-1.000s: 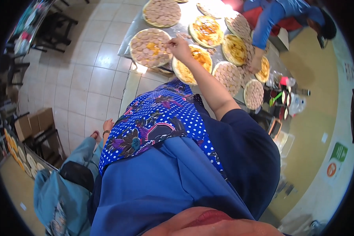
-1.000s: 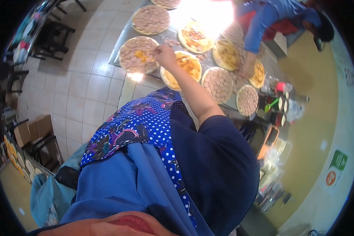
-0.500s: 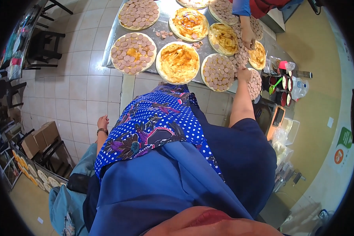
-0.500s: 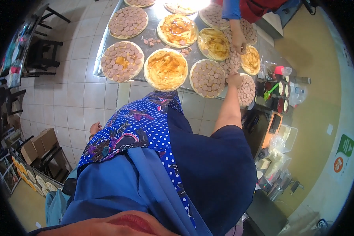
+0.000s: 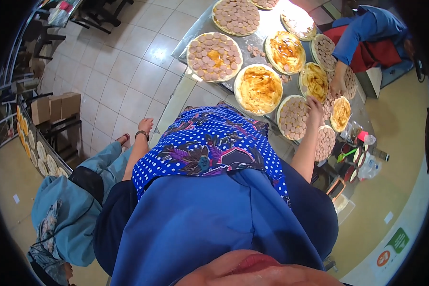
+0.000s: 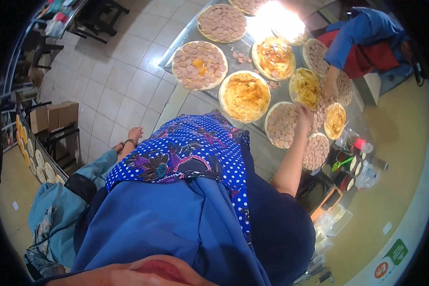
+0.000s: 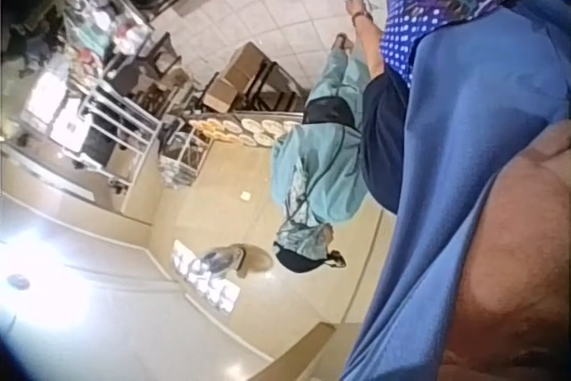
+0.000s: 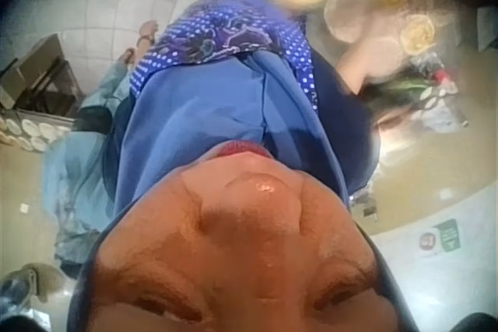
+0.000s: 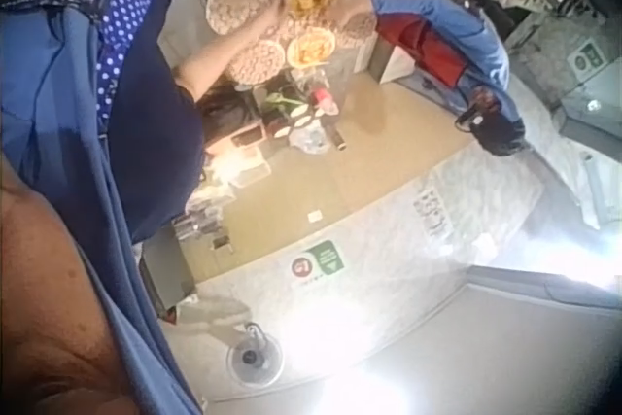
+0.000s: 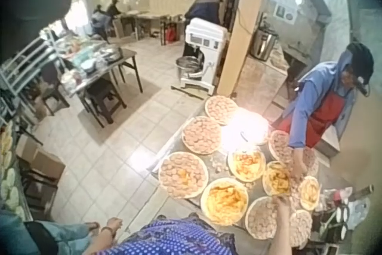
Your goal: The recorder and others are assembling mini pizzas or snacks by placing sliced sausage and other toppings on dough bases.
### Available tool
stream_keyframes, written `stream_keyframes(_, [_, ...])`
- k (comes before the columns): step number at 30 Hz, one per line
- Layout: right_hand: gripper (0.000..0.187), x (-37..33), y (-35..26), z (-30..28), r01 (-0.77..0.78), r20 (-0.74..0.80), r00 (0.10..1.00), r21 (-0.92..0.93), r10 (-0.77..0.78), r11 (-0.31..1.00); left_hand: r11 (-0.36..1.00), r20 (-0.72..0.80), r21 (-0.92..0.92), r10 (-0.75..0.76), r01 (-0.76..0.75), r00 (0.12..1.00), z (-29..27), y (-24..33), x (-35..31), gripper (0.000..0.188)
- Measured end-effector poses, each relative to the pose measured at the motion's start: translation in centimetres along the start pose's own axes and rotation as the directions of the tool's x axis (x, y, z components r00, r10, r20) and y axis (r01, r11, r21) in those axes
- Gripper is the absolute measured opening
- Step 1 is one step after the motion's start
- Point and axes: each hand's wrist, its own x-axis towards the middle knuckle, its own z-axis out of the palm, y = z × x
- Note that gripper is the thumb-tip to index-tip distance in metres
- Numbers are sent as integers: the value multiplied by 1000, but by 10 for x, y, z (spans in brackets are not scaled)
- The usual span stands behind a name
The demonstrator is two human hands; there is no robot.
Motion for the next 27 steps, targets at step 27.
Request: stream_keyframes(27, [20, -56, -74, 368, 712, 754, 574, -266, -320, 650, 951, 127, -247, -158, 186, 979, -58, -117, -14, 35])
